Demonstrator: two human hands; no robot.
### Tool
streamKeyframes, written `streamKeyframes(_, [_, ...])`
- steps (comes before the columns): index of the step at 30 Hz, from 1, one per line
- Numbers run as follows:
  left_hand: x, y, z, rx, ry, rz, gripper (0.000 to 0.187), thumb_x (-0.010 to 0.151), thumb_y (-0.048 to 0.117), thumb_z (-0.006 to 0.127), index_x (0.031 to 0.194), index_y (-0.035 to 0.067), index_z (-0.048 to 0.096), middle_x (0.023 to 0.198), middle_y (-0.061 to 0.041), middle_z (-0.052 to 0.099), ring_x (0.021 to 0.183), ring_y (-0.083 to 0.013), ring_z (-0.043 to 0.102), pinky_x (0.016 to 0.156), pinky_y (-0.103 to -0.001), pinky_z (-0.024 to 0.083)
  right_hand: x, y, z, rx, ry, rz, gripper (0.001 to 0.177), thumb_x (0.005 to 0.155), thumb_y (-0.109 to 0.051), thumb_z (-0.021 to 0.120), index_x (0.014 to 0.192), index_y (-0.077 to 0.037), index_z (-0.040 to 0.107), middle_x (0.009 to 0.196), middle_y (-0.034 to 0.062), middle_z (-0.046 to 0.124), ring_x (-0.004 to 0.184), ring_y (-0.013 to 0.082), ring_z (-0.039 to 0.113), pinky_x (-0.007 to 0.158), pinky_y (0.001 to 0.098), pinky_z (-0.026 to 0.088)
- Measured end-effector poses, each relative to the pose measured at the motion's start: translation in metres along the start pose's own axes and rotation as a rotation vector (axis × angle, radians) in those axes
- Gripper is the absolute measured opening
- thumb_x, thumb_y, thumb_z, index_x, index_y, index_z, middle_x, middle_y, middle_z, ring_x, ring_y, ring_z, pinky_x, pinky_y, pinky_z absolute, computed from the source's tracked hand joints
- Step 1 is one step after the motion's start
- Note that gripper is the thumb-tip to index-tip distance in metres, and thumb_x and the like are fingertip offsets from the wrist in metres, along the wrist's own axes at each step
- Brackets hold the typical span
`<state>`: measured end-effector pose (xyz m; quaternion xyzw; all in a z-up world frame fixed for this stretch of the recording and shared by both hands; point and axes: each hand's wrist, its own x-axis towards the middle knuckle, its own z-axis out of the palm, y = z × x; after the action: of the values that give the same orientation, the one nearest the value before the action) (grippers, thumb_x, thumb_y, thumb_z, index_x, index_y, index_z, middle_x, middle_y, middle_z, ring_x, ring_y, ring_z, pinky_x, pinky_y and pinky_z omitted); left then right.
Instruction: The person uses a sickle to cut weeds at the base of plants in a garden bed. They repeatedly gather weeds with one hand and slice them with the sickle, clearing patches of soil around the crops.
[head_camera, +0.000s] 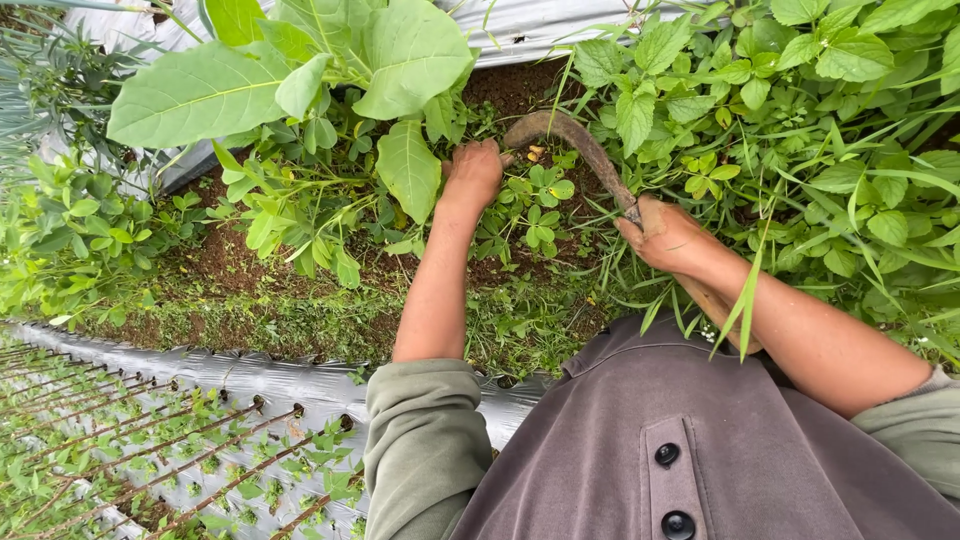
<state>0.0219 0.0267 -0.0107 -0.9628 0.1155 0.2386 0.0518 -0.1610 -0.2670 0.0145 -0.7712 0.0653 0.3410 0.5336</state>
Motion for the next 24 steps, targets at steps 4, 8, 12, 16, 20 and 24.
streamKeyframes(4, [0.003,0.003,0.003,0.018,-0.010,-0.043,0.047,0.108,0.045,0.044,0.122,0.002,0.057,0.118,-0.023,0.060,0.126,-0.0448,0.051,0.102,-0.072,0.039,0.005,0.008,0.004,-0.018,0.019,-0.054,0.035,0.106,-0.022,0.044,0.112,0.010,0.058,0.081,0.0250,0.062,0.075,0.0420,0.068,0.064,0.0495,0.057])
streamKeyframes(8, [-0.014,0.004,0.005,-0.009,0.092,0.004,0.037,0.108,0.037,0.045,0.114,0.004,0.061,0.112,-0.021,0.062,0.120,-0.0426,0.055,0.098,-0.069,0.043,-0.021,0.003,0.002,-0.134,-0.022,0.013,0.046,0.102,-0.033,0.048,0.118,0.010,0.057,0.097,0.0358,0.068,0.095,0.0511,0.071,0.074,0.0587,0.056])
streamKeyframes(12, [-0.027,0.012,-0.012,-0.074,0.138,0.011,0.027,0.109,0.024,0.044,0.106,0.006,0.064,0.105,-0.018,0.064,0.117,-0.0394,0.059,0.099,-0.068,0.046,-0.026,-0.011,0.002,-0.107,-0.004,0.047,0.036,0.107,-0.020,0.046,0.118,0.013,0.057,0.093,0.0379,0.068,0.088,0.0495,0.072,0.074,0.0570,0.060])
streamKeyframes(16, [-0.028,0.008,-0.005,-0.106,0.173,0.006,0.031,0.110,0.029,0.041,0.108,0.007,0.064,0.106,-0.018,0.064,0.120,-0.0412,0.059,0.103,-0.069,0.043,-0.045,-0.027,-0.003,-0.101,0.017,0.040,0.041,0.107,-0.022,0.047,0.122,0.015,0.056,0.095,0.0403,0.068,0.090,0.0515,0.073,0.074,0.0579,0.061])
streamKeyframes(20, [-0.035,0.002,-0.005,-0.151,0.445,0.140,0.036,0.109,0.028,0.045,0.097,-0.003,0.061,0.093,-0.027,0.062,0.099,-0.0495,0.065,0.088,-0.066,0.049,-0.060,-0.028,-0.011,-0.055,0.064,0.034,0.047,0.107,-0.026,0.047,0.125,0.018,0.052,0.096,0.0422,0.066,0.092,0.0540,0.071,0.073,0.0604,0.057])
streamKeyframes(24, [-0.053,0.020,-0.040,-0.341,0.346,-0.025,0.048,0.113,0.023,0.033,0.129,-0.016,0.057,0.125,-0.044,0.057,0.133,-0.0555,0.049,0.110,-0.066,0.041,-0.066,-0.033,-0.019,-0.012,0.156,0.003,0.050,0.111,-0.026,0.049,0.130,0.020,0.049,0.086,0.0412,0.064,0.076,0.0503,0.071,0.066,0.0568,0.060])
